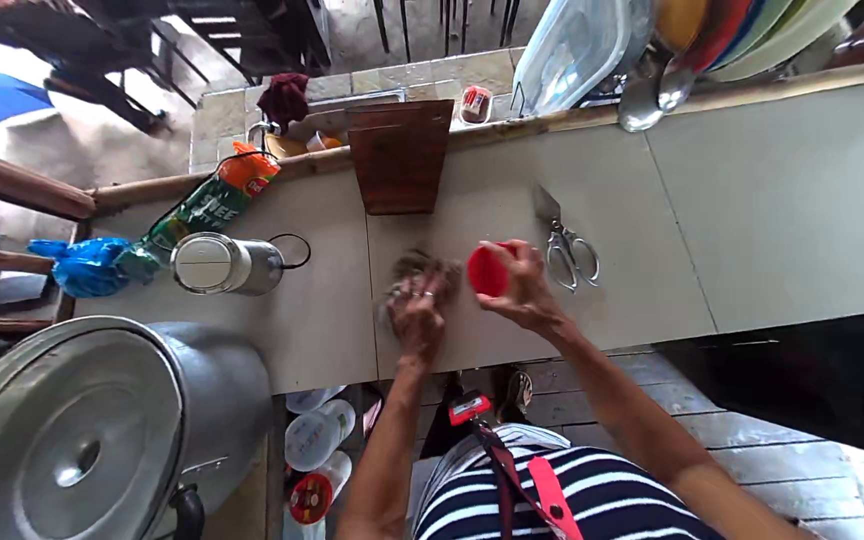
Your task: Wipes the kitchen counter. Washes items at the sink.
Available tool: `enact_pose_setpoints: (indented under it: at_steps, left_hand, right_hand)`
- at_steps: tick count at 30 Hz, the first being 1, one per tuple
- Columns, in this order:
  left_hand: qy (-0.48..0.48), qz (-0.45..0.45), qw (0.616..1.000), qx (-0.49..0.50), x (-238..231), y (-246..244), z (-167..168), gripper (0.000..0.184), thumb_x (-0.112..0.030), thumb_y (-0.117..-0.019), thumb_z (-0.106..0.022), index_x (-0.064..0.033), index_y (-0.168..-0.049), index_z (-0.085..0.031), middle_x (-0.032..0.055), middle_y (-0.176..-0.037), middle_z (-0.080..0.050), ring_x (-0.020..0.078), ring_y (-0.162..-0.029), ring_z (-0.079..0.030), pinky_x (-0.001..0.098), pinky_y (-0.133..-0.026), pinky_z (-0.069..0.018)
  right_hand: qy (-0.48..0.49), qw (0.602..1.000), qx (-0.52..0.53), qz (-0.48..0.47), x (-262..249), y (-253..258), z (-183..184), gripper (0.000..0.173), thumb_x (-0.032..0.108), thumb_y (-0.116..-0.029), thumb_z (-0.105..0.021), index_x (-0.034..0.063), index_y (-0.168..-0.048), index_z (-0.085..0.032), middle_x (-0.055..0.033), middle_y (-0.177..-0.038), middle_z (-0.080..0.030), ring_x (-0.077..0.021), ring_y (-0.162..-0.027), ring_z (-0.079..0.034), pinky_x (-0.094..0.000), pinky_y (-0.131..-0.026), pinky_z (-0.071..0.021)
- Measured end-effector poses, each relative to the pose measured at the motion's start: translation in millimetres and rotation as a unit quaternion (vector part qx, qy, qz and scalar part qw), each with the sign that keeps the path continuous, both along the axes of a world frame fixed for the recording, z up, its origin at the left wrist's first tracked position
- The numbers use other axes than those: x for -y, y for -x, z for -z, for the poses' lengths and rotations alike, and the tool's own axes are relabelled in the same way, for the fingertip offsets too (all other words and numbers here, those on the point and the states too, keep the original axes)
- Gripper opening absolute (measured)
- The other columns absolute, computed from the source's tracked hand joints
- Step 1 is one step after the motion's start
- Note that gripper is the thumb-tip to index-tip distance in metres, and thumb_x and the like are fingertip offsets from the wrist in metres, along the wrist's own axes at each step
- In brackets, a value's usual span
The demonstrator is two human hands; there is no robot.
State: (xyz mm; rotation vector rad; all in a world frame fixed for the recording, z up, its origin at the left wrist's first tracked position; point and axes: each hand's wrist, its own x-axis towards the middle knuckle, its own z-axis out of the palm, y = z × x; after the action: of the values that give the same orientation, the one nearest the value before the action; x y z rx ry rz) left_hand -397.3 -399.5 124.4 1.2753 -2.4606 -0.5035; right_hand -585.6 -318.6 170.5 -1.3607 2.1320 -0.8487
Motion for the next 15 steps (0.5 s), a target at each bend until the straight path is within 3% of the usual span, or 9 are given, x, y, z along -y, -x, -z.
enact_pose_setpoints:
  at_steps: [2, 4, 6, 8, 10, 11, 13, 15]
  left_hand:
    - [-0.086, 0.078, 0.992, -0.047, -16.0, 23.1, -20.6, 0.034, -0.004, -0.0977, -0.057, -0.0119, -0.126, -0.074, 0.008, -0.135, -0.069, 0.0354, -0.131, -0.059, 0.0582, -0.112, -0.0393]
    - [-0.077, 0.098, 0.987, -0.099, 1.0, 43.1, -27.1, 0.034, -0.002, -0.0979, -0.057, -0.0089, -0.127, -0.073, 0.0093, -0.136, -0.067, 0.0326, -0.132, -0.058, 0.0567, -0.113, -0.0387]
    - [-0.031, 0.07, 0.992, -0.1, 45.3, 67.2, -20.2, 0.037, -0.01, -0.1018, -0.055, -0.0116, -0.137, -0.067, 0.009, -0.147, -0.06, 0.0338, -0.142, -0.048, 0.0613, -0.116, -0.0313]
    - [-0.017, 0.045, 0.998, -0.045, 79.7, 95.0, 2.8, 0.041, -0.028, -0.1053, -0.052, -0.0176, -0.143, -0.062, 0.0043, -0.157, -0.049, 0.0378, -0.153, -0.027, 0.068, -0.118, -0.0207]
    - [-0.017, 0.076, 0.997, -0.003, 56.8, 112.9, 12.3, 0.043, -0.026, -0.1046, -0.052, -0.0204, -0.147, -0.059, 0.0026, -0.163, -0.041, 0.0448, -0.155, -0.015, 0.0761, -0.114, -0.015]
    - [-0.019, 0.1, 0.995, -0.014, 30.9, 115.6, 12.8, 0.04, -0.022, -0.1037, -0.055, -0.0201, -0.143, -0.062, 0.0019, -0.16, -0.045, 0.0426, -0.154, -0.021, 0.0742, -0.116, -0.0186]
    - [-0.022, 0.144, 0.989, -0.038, -22.6, 114.5, 12.3, 0.034, -0.015, -0.1007, -0.059, -0.0211, -0.131, -0.072, 0.0008, -0.147, -0.06, 0.0384, -0.146, -0.041, 0.0676, -0.112, -0.0317]
    - [-0.058, 0.17, 0.982, -0.064, -53.9, 108.7, 0.5, 0.03, -0.009, -0.0989, -0.06, -0.0177, -0.121, -0.077, 0.0024, -0.133, -0.07, 0.035, -0.136, -0.054, 0.0605, -0.11, -0.0379]
  right_hand:
    - [0.024, 0.995, 0.038, 0.087, -55.8, 38.0, -8.3, 0.084, 0.044, -0.0753, -0.084, 0.0112, -0.147, -0.054, -0.0261, -0.143, -0.048, -0.0426, -0.133, -0.047, -0.0585, -0.106, -0.0437]
    - [0.028, 0.983, 0.06, 0.173, -109.5, 72.1, -17.1, 0.086, 0.047, -0.0778, -0.081, 0.0101, -0.15, -0.05, -0.0266, -0.145, -0.047, -0.0401, -0.131, -0.049, -0.0553, -0.105, -0.0468]
    - [0.034, 0.966, 0.087, 0.242, -157.9, 95.4, -22.8, 0.086, 0.046, -0.0799, -0.077, 0.0101, -0.152, -0.047, -0.0265, -0.144, -0.048, -0.0374, -0.128, -0.053, -0.0529, -0.102, -0.0486]
    - [0.068, 0.936, 0.157, 0.309, -198.1, 108.6, -21.5, 0.08, 0.043, -0.083, -0.073, 0.01, -0.151, -0.046, -0.016, -0.138, -0.058, -0.0217, -0.12, -0.06, -0.0402, -0.098, -0.052]
    - [0.106, 0.899, 0.222, 0.361, -226.4, 117.2, -21.2, 0.07, 0.036, -0.0912, -0.067, 0.0078, -0.151, -0.042, -0.007, -0.128, -0.062, -0.007, -0.107, -0.062, -0.0264, -0.091, -0.0525]
    - [0.109, 0.893, 0.213, 0.381, -236.7, 120.7, -19.6, 0.069, 0.034, -0.093, -0.066, 0.0068, -0.151, -0.041, -0.0083, -0.129, -0.061, -0.0072, -0.108, -0.062, -0.0262, -0.093, -0.0517]
    - [0.078, 0.914, 0.105, 0.385, -250.9, 131.5, -9.0, 0.075, 0.034, -0.0891, -0.072, 0.0018, -0.151, -0.043, -0.022, -0.14, -0.056, -0.025, -0.125, -0.057, -0.0406, -0.105, -0.0477]
    - [0.024, 0.932, -0.034, 0.361, -251.5, 150.4, 4.4, 0.085, 0.043, -0.0845, -0.078, -0.0024, -0.149, -0.046, -0.0357, -0.142, -0.048, -0.0502, -0.134, -0.046, -0.0613, -0.111, -0.0363]
